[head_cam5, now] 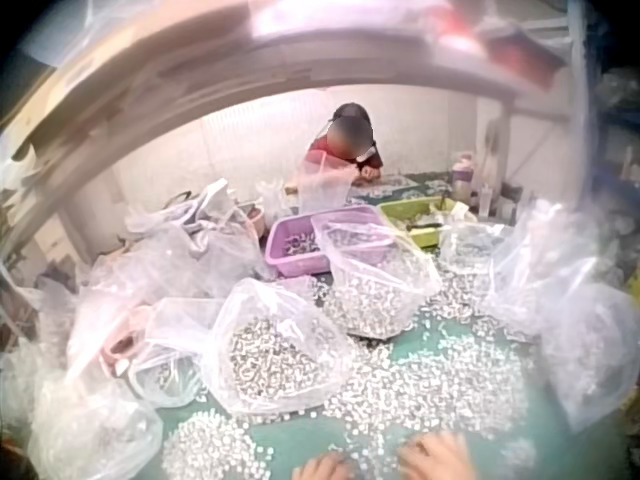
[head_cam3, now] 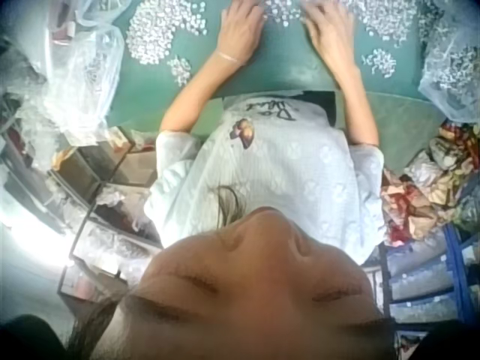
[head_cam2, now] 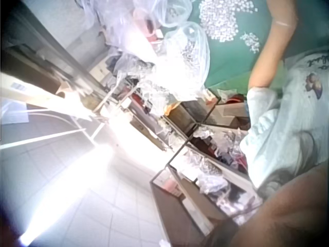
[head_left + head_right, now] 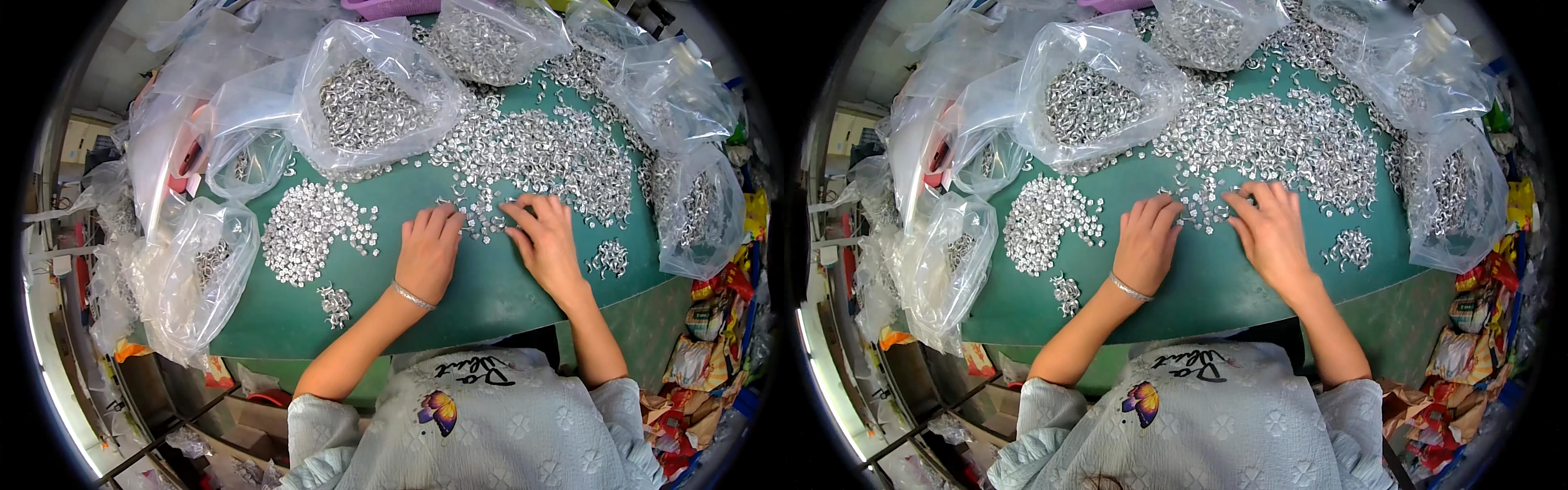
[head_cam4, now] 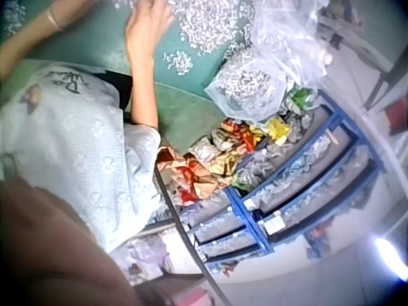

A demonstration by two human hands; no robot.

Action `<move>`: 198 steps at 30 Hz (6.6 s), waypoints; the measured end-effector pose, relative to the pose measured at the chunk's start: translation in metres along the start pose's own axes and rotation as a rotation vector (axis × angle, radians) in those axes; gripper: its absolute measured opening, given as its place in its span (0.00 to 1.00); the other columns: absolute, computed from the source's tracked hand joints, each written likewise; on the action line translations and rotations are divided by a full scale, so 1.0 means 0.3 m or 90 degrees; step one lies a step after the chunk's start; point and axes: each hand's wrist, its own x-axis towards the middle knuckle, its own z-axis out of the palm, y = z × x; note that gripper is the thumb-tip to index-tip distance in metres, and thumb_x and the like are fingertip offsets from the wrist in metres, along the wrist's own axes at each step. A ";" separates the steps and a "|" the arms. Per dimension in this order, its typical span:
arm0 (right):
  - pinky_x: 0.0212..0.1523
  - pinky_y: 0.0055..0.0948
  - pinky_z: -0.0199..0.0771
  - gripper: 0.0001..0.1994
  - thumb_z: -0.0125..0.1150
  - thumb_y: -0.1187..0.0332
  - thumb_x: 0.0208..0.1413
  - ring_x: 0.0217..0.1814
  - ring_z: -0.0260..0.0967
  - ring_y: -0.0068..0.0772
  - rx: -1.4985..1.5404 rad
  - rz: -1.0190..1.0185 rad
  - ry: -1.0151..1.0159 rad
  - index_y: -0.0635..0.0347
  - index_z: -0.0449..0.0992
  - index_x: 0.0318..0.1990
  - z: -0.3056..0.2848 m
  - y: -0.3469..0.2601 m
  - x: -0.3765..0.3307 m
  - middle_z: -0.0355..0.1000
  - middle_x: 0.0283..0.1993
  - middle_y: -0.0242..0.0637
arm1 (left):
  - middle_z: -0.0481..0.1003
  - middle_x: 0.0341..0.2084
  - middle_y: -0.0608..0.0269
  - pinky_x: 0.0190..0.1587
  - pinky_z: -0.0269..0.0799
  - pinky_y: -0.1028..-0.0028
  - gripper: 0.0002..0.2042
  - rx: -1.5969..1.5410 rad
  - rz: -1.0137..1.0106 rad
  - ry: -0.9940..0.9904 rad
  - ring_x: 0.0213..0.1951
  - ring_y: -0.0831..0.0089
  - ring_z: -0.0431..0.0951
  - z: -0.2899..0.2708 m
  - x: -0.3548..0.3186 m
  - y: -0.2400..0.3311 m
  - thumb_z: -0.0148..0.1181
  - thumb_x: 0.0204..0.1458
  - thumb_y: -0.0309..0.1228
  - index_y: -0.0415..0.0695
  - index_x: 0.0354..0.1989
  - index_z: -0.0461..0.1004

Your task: The person sorts small silver flower-shaped metal pieces by hand on a green workbench, moving them between bags and central piles.

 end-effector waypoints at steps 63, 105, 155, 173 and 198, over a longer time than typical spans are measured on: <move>0.43 0.38 0.70 0.16 0.68 0.78 0.45 0.44 0.69 0.47 0.258 0.170 -0.091 0.66 0.75 0.43 -0.062 -0.030 -0.184 0.69 0.44 0.44 | 0.69 0.47 0.55 0.48 0.65 0.63 0.26 -0.193 -0.093 -0.071 0.47 0.56 0.70 0.020 -0.091 0.153 0.69 0.42 0.28 0.42 0.53 0.70; 0.37 0.31 0.71 0.09 0.62 0.81 0.50 0.35 0.70 0.40 0.249 0.179 -0.021 0.67 0.76 0.40 -0.035 -0.052 -0.083 0.72 0.39 0.43 | 0.69 0.43 0.51 0.47 0.67 0.67 0.33 -0.243 -0.280 0.134 0.43 0.60 0.71 -0.092 -0.231 0.093 0.74 0.38 0.27 0.37 0.55 0.66; 0.41 0.32 0.70 0.07 0.70 0.78 0.43 0.36 0.72 0.38 0.215 -0.017 0.081 0.63 0.80 0.32 0.017 -0.173 -0.053 0.75 0.33 0.38 | 0.71 0.46 0.53 0.52 0.63 0.62 0.20 -0.166 -0.271 0.056 0.49 0.56 0.70 -0.111 -0.344 0.124 0.62 0.50 0.23 0.39 0.52 0.69; 0.58 0.40 0.63 0.21 0.65 0.74 0.49 0.59 0.64 0.47 0.048 -0.045 -0.013 0.64 0.72 0.52 0.035 -0.106 0.006 0.68 0.55 0.44 | 0.69 0.40 0.50 0.56 0.66 0.55 0.12 -0.010 -0.248 0.149 0.49 0.49 0.70 -0.127 -0.395 -0.002 0.53 0.41 0.12 0.35 0.36 0.72; 0.59 0.44 0.59 0.12 0.66 0.74 0.46 0.59 0.65 0.42 -0.004 -0.033 0.006 0.59 0.77 0.41 0.027 0.001 -0.070 0.71 0.49 0.35 | 0.70 0.41 0.57 0.44 0.63 0.64 0.11 -0.092 -0.154 -0.031 0.42 0.59 0.70 -0.086 -0.129 -0.016 0.59 0.49 0.19 0.41 0.42 0.72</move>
